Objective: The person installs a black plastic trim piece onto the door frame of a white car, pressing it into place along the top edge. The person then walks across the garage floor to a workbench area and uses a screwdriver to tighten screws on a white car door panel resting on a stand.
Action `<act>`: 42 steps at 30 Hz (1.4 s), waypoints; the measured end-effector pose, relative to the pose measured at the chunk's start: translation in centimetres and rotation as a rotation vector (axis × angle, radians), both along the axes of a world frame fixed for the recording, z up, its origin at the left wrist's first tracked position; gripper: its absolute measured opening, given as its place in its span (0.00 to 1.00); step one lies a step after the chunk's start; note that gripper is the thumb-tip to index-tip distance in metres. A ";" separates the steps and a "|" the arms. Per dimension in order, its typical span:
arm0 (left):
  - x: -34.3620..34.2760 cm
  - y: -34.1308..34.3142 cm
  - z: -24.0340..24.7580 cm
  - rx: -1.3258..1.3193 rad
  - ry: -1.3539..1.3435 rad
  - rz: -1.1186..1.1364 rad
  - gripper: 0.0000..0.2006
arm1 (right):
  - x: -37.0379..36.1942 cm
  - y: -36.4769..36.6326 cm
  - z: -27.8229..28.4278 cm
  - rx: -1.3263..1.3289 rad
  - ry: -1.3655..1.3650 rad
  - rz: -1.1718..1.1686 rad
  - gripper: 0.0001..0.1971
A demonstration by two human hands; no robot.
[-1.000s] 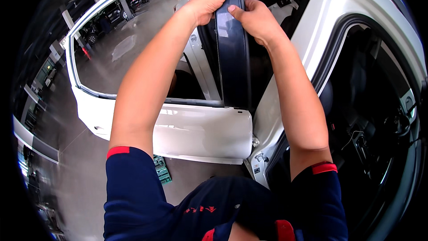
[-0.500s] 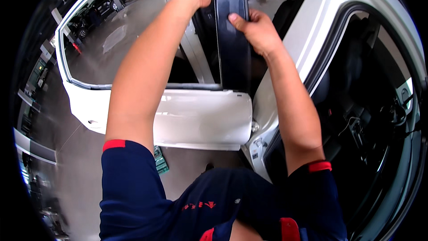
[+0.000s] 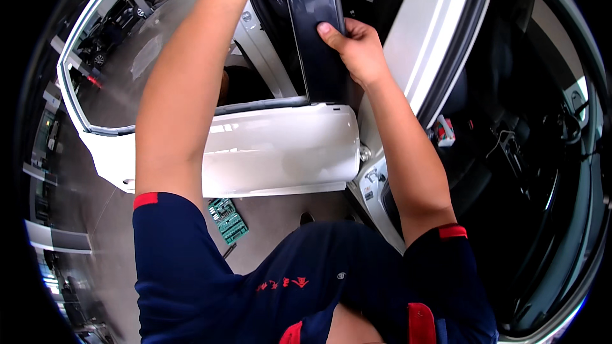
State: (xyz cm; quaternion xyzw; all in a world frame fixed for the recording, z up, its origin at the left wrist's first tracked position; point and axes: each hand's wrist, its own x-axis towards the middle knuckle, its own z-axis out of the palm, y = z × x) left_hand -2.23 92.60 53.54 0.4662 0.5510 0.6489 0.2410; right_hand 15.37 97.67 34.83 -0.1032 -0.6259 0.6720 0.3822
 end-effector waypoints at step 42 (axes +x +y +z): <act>4.6 -0.9 -4.5 0.302 0.587 0.932 0.25 | 6.1 -7.7 -10.2 0.387 -0.242 -0.524 0.16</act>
